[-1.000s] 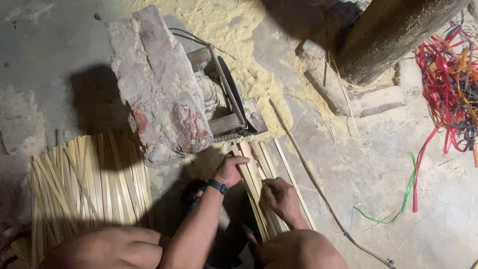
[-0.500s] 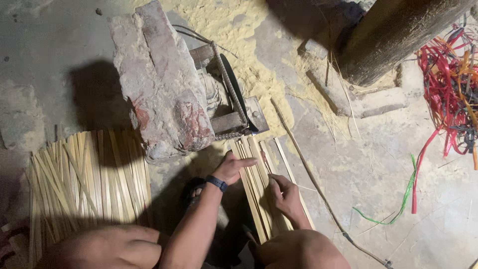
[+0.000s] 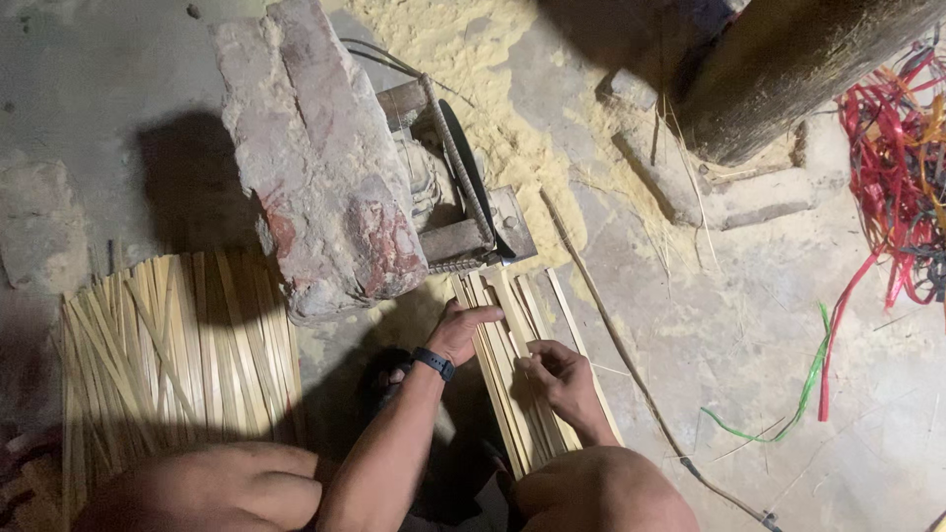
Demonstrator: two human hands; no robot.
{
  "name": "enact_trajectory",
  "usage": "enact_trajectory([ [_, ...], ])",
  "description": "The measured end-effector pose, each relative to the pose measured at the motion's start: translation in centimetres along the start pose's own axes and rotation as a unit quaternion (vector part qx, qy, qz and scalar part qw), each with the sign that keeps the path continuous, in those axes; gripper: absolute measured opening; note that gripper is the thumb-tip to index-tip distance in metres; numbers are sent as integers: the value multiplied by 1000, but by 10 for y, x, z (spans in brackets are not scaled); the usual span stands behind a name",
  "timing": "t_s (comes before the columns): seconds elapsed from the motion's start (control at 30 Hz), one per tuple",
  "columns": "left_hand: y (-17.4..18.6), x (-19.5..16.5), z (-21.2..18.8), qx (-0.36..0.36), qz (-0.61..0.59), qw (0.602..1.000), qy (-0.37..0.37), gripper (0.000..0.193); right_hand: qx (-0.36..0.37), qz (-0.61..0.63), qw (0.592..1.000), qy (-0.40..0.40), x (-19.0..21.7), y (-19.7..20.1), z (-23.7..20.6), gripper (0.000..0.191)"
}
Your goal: The person sits on the floor and feeds bamboo strips one at a time through a fixed-blade bamboo splitter weighted with a stone block, pulling each strip through to split it into thinner slats. The split slats are set aside in a growing pile, and the person gathers and repositions bundles of strips between passes.
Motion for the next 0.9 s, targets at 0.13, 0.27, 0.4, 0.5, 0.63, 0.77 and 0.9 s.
enact_trajectory([
  [0.13, 3, -3, -4, 34, -68, 997, 31, 34, 12, -102, 986, 134, -2, -4, 2, 29],
  [0.27, -3, -12, -7, 9, -57, 998, 31, 33, -74, -119, 975, 171, 14, -11, 4, 25],
  [0.4, -11, -16, -11, -11, -81, 996, 21, 30, -141, -188, 951, 201, 38, -10, -1, 30],
  [0.5, -14, -18, -12, -3, -73, 997, 21, 28, -137, -243, 940, 198, 52, -10, 7, 27],
  [0.63, -12, -15, -8, -27, -52, 998, 26, 28, -133, -252, 933, 222, 64, -13, 34, 21],
  [0.77, -3, -6, 2, -52, -8, 999, 13, 30, -122, -283, 922, 234, 70, -20, 61, 20],
  [0.9, 4, 4, 11, -65, 10, 998, 14, 36, -110, -292, 921, 234, 76, -25, 80, 20],
])
Point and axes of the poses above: each hand's wrist, its own z-axis towards the middle knuckle, its own y-axis out of the back of the hand, x = y × z, the point moved 1 cm from there along z, towards the middle knuckle, and after that the axes turned 1 degree about z, right-handed, at the moved point
